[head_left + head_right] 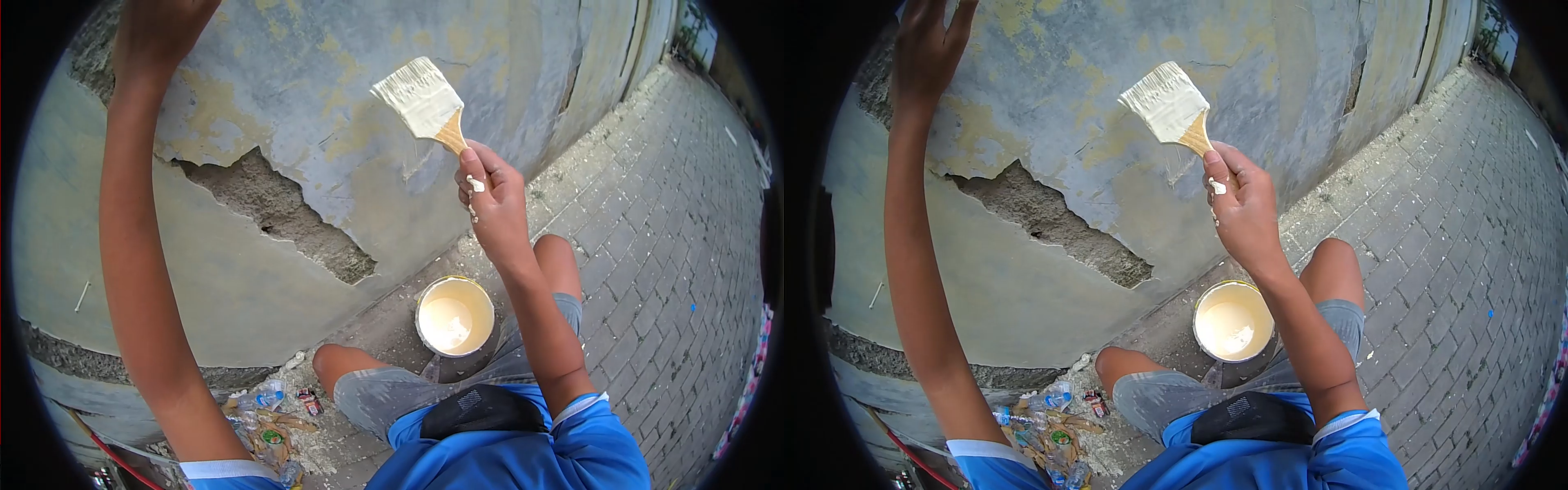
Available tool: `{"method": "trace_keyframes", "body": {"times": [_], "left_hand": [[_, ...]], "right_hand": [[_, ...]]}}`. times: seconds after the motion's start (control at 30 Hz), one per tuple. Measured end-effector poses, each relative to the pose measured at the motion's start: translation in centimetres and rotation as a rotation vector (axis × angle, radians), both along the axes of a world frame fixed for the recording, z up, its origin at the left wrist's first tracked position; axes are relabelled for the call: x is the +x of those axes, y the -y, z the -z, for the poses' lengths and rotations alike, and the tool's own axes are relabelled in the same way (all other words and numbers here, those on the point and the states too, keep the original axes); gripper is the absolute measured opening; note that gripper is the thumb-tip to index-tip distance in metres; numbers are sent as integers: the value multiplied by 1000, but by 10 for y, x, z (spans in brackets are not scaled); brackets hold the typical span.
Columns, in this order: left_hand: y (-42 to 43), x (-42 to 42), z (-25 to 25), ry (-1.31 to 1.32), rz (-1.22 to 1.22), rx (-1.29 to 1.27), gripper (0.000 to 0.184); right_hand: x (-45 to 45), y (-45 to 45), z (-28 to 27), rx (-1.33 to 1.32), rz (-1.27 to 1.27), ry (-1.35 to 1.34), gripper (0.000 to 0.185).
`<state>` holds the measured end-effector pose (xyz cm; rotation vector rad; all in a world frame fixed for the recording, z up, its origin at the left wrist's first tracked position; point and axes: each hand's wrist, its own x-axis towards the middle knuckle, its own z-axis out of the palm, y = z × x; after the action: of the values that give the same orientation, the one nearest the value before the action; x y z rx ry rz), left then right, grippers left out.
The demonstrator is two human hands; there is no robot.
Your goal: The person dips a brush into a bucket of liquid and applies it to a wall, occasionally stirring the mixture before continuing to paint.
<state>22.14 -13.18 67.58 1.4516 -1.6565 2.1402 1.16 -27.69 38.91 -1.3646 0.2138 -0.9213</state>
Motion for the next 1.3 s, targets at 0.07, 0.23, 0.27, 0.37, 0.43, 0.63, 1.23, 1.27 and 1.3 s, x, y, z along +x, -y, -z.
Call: {"method": "trace_keyframes", "body": {"times": [0.07, 0.23, 0.27, 0.37, 0.43, 0.63, 1.23, 1.27, 1.3], "left_hand": [[0, -7, 2, -20, -64, -28, 32], [1, -2, -1, 5, -29, -47, 31], [1, -3, -2, 3, -21, -42, 31], [5, -6, 1, 12, 34, -56, 32], [1, -2, -4, 35, -19, -65, 32], [2, -12, 0, 3, -46, -74, 32], [2, -15, 6, -26, -88, -54, 31], [2, -18, 4, -15, -116, -64, 31], [2, -17, 3, -5, -110, -56, 31]], "right_hand": [[-4, 3, 11, 109, -97, -16, 30], [-11, -18, 208, 402, -136, -389, 24], [-15, -24, 242, 441, -119, -579, 23], [-15, -36, 272, 363, -44, -756, 23], [6, -24, 241, 180, 17, -658, 25], [-2, 10, 63, 154, -55, -175, 31], [30, -15, 270, 367, -29, -659, 24], [34, -9, 244, 311, -13, -593, 24], [25, -8, 202, 259, -1, -537, 26]]}}
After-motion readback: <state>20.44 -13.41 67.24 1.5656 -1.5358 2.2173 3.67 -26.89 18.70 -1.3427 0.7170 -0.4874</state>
